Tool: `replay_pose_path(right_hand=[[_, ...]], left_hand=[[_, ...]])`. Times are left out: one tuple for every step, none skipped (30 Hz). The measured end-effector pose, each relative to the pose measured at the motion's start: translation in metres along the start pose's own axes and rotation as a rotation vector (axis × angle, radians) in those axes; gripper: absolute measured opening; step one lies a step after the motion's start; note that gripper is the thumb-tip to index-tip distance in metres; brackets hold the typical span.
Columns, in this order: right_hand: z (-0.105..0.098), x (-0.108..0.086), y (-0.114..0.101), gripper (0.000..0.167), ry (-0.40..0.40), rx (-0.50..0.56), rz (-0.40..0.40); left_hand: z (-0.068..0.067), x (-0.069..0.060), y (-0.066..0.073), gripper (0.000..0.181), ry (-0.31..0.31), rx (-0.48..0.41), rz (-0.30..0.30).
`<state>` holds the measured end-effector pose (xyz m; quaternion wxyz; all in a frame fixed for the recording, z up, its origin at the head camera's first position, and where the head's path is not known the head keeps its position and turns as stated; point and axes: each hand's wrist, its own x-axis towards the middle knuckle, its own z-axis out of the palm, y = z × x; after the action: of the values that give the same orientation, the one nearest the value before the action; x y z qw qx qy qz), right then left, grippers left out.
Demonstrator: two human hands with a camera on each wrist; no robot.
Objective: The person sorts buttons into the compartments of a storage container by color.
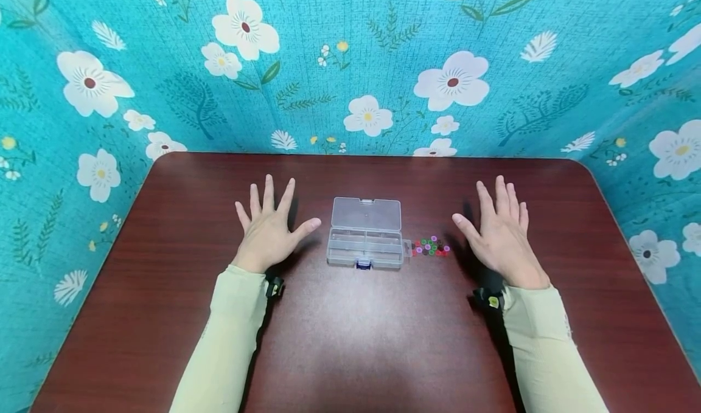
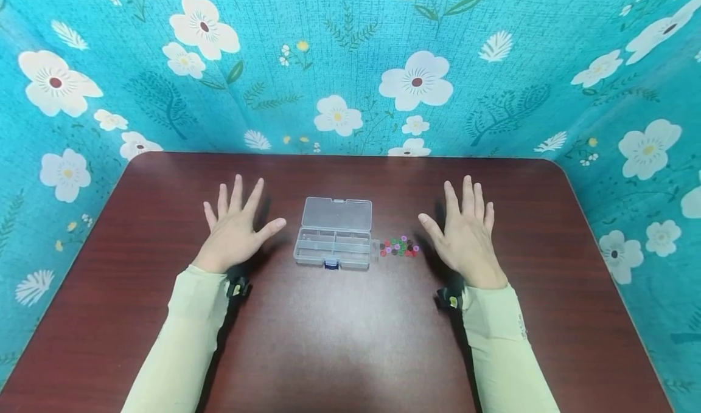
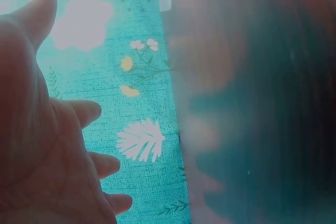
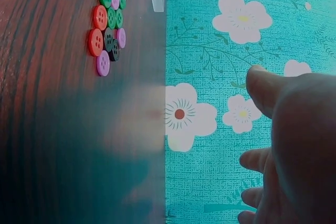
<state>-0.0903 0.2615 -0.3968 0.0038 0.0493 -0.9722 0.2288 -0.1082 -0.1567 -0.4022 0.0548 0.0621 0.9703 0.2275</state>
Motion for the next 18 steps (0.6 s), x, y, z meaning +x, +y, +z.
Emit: replay_pose_path(right_hand=[[0.000, 0.000, 0.000, 0.085, 0.002, 0.003, -0.001], [0.001, -0.001, 0.000, 0.084, 0.004, 0.006, -0.003], [0.002, -0.001, 0.000, 0.084, 0.003, 0.008, -0.005], [0.003, -0.001, 0.000, 0.084, 0.003, 0.012, -0.006], [0.003, -0.001, 0.000, 0.084, 0.002, 0.015, -0.007], [0.004, -0.001, 0.000, 0.084, 0.000, 0.017, -0.008], [0.004, -0.002, 0.000, 0.084, -0.003, 0.020, -0.007], [0.004, -0.002, 0.000, 0.084, -0.006, 0.022, -0.006], [0.004, -0.002, 0.000, 0.084, -0.005, 0.024, -0.005], [0.004, -0.003, 0.000, 0.084, -0.006, 0.027, -0.005], [0.004, -0.003, 0.000, 0.084, -0.008, 0.029, -0.005], [0.004, -0.003, 0.000, 0.084, -0.011, 0.031, -0.007], [0.004, -0.003, 0.000, 0.084, -0.014, 0.036, -0.009], [0.004, -0.003, -0.001, 0.084, -0.016, 0.040, -0.013], [0.004, -0.003, -0.001, 0.083, -0.019, 0.044, -0.016], [0.004, -0.004, -0.001, 0.083, -0.023, 0.050, -0.018], [0.004, -0.004, -0.001, 0.082, -0.026, 0.054, -0.021], [0.004, -0.004, -0.001, 0.082, -0.029, 0.059, -0.024]], left_hand=[[0.001, 0.000, 0.001, 0.100, 0.001, -0.005, 0.004], [0.001, -0.001, 0.001, 0.100, 0.004, -0.009, 0.007], [0.002, -0.001, 0.002, 0.099, 0.008, -0.013, 0.010], [0.003, -0.002, 0.004, 0.099, 0.012, -0.017, 0.013], [0.004, -0.002, 0.005, 0.099, 0.016, -0.021, 0.016], [0.005, -0.002, 0.006, 0.098, 0.016, -0.025, 0.019], [0.006, -0.003, 0.008, 0.098, 0.016, -0.031, 0.023], [0.007, -0.003, 0.010, 0.098, 0.014, -0.035, 0.027], [0.009, -0.004, 0.011, 0.098, 0.011, -0.042, 0.034], [0.010, -0.004, 0.013, 0.098, 0.006, -0.047, 0.040], [0.011, -0.004, 0.014, 0.098, 0.003, -0.050, 0.048], [0.012, -0.005, 0.015, 0.097, -0.002, -0.052, 0.053], [0.013, -0.005, 0.016, 0.096, -0.004, -0.053, 0.058], [0.014, -0.005, 0.017, 0.095, -0.004, -0.053, 0.064], [0.014, -0.005, 0.018, 0.095, -0.003, -0.055, 0.071], [0.015, -0.005, 0.018, 0.094, -0.002, -0.056, 0.080], [0.016, -0.005, 0.019, 0.094, -0.003, -0.059, 0.091], [0.017, -0.005, 0.019, 0.093, -0.004, -0.062, 0.102]])
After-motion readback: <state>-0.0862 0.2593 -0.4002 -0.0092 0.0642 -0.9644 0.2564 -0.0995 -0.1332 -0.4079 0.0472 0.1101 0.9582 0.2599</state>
